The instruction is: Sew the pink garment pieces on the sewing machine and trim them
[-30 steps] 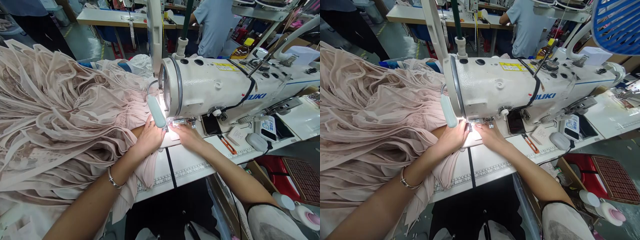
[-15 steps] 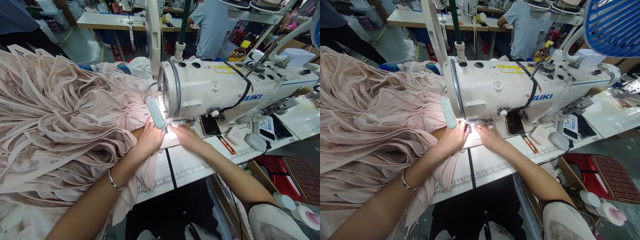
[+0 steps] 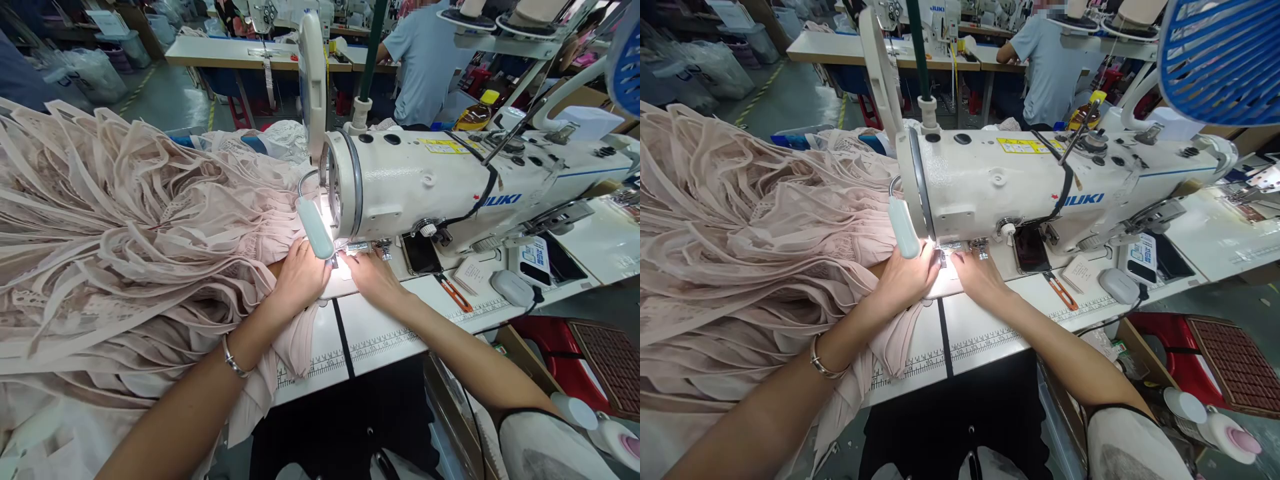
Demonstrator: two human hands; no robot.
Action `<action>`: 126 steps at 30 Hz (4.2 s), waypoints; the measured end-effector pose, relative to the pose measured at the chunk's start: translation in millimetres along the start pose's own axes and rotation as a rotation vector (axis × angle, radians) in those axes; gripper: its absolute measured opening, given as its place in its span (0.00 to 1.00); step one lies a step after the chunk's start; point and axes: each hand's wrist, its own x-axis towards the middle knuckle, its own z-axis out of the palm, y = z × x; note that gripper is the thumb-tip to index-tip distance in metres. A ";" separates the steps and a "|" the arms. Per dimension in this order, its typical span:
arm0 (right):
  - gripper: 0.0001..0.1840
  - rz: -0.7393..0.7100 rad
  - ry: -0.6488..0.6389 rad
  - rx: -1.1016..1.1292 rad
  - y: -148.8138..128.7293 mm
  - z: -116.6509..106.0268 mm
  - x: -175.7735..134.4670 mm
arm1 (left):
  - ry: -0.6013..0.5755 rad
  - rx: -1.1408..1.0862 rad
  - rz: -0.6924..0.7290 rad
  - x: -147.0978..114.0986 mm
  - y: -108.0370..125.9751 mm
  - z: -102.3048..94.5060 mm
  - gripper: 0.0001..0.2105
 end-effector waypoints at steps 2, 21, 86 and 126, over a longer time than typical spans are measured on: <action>0.25 0.009 -0.017 -0.031 -2.0 -0.2 3.6 | -0.005 0.036 -0.077 6.7 -6.0 0.5 0.12; 0.14 -0.544 0.333 0.517 -30.0 22.9 29.1 | -0.148 0.529 -0.043 -75.0 23.5 -53.0 0.12; 0.11 0.506 0.279 -0.056 145.7 -29.3 -137.8 | 0.083 0.075 0.410 -39.3 -11.2 -7.5 0.19; 0.17 0.230 0.206 0.974 44.7 -18.7 -57.3 | -0.037 0.156 0.353 -31.0 -12.4 -5.6 0.19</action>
